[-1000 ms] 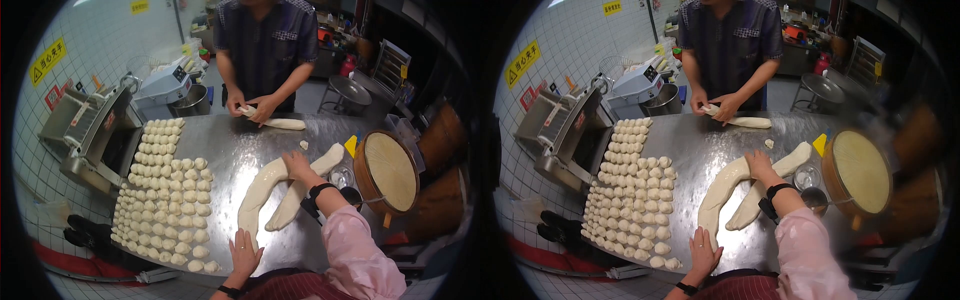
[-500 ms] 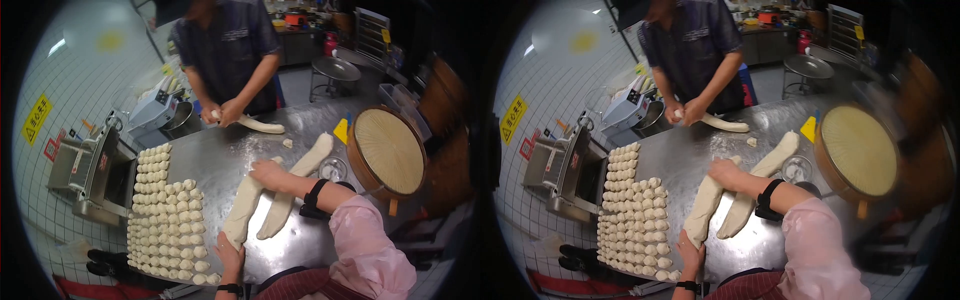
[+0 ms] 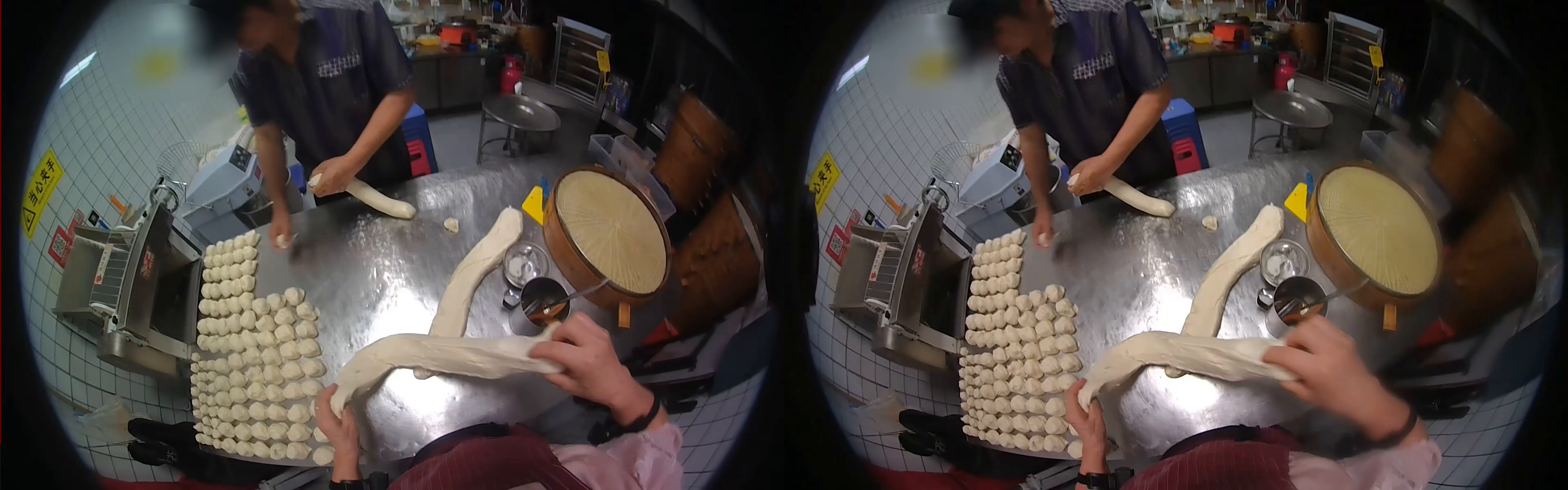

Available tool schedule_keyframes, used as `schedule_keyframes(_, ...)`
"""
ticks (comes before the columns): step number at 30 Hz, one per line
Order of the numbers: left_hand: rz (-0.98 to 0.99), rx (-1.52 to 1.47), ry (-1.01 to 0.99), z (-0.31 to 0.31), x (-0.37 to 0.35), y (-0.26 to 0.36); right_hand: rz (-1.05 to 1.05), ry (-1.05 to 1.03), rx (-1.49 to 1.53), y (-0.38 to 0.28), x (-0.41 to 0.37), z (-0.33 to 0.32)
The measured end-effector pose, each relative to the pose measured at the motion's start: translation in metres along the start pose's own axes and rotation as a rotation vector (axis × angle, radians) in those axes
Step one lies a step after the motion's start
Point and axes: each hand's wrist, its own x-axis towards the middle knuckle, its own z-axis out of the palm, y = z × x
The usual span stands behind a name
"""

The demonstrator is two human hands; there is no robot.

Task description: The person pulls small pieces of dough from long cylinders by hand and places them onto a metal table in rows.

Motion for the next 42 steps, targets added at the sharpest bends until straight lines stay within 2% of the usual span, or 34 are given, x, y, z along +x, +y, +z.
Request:
schedule_keyframes(1, -0.014, 0.011, -0.016, -0.001, 0.002, -0.001, 0.142, -0.007, 0.042, 0.000, -0.020, 0.003)
schedule_keyframes(2, -0.051, 0.036, -0.026, -0.001, 0.007, -0.001, 0.153, -0.022, 0.056, 0.001, -0.037, 0.011)
schedule_keyframes(3, -0.088, 0.061, -0.030, -0.001, 0.011, -0.003, 0.253, 0.004, 0.049, 0.003, -0.052, 0.022)
schedule_keyframes(4, -0.106, 0.160, -0.149, 0.000, 0.014, -0.013, 0.348, 0.032, 0.040, 0.007, -0.062, 0.033)
schedule_keyframes(5, -0.114, 0.173, -0.149, 0.003, 0.012, -0.016, 0.346, 0.025, 0.053, 0.012, -0.069, 0.042)
schedule_keyframes(7, -0.016, 0.291, -0.396, 0.007, 0.013, -0.015, 0.429, 0.003, 0.056, 0.018, -0.082, 0.063)
schedule_keyframes(12, -0.026, 0.079, -0.280, -0.011, 0.018, 0.005, 0.462, -0.025, 0.081, 0.024, -0.092, 0.052)
schedule_keyframes(14, 0.011, 0.061, -0.155, -0.029, 0.021, 0.035, 0.569, 0.196, 0.075, 0.017, -0.090, 0.019)
schedule_keyframes(15, 0.007, 0.051, -0.171, -0.035, 0.020, 0.042, 0.619, 0.290, 0.075, 0.015, -0.092, 0.007)
schedule_keyframes(17, -0.037, -0.047, -0.140, -0.045, 0.021, 0.049, 0.646, 0.327, 0.003, 0.021, -0.099, -0.010)
schedule_keyframes(19, -0.023, -0.095, -0.192, -0.041, 0.008, 0.030, 0.713, 0.389, -0.012, 0.044, -0.114, -0.007)
schedule_keyframes(21, 0.151, -0.090, -0.375, -0.024, -0.009, 0.011, 0.758, 0.392, 0.002, 0.076, -0.143, 0.014)
schedule_keyframes(23, 0.396, 0.137, -0.604, -0.003, -0.028, 0.007, 0.768, 0.330, -0.067, 0.111, -0.174, 0.051)
schedule_keyframes(24, 0.378, 0.192, -0.717, 0.007, -0.038, 0.009, 0.785, 0.261, -0.135, 0.125, -0.190, 0.073)
schedule_keyframes(25, 0.349, 0.244, -0.834, 0.012, -0.043, 0.013, 0.744, 0.151, -0.276, 0.142, -0.206, 0.091)
schedule_keyframes(27, 0.283, 0.253, -0.826, 0.006, -0.041, 0.025, 0.772, 0.078, -0.136, 0.153, -0.205, 0.100)
schedule_keyframes(29, 0.249, 0.246, -0.863, 0.006, -0.033, 0.033, 0.724, 0.052, -0.125, 0.133, -0.173, 0.099)
schedule_keyframes(31, -0.058, -0.134, -0.789, 0.017, -0.031, 0.037, 0.617, 0.158, 0.081, 0.121, -0.161, 0.104)
schedule_keyframes(32, 0.030, 0.094, -0.715, 0.031, -0.032, 0.029, 0.637, 0.224, 0.105, 0.127, -0.166, 0.129)
schedule_keyframes(33, 0.020, 0.094, -0.716, 0.042, -0.042, 0.021, 0.637, 0.213, 0.107, 0.123, -0.169, 0.147)
schedule_keyframes(35, 0.288, 0.508, -0.532, 0.061, -0.058, 0.011, 0.605, 0.022, -0.314, 0.104, -0.173, 0.174)
schedule_keyframes(36, 0.418, 0.533, -0.543, 0.053, -0.065, 0.011, 0.606, 0.015, -0.321, 0.095, -0.184, 0.178)
schedule_keyframes(38, 0.380, 0.408, -0.605, 0.033, -0.090, 0.004, 0.487, 0.137, -0.331, 0.083, -0.210, 0.182)
schedule_keyframes(39, 0.343, 0.295, -0.669, 0.028, -0.094, -0.001, 0.505, 0.152, -0.356, 0.085, -0.218, 0.183)
schedule_keyframes(42, 0.455, 0.380, -0.604, 0.037, -0.085, -0.014, 0.370, 0.202, -0.313, 0.113, -0.209, 0.185)
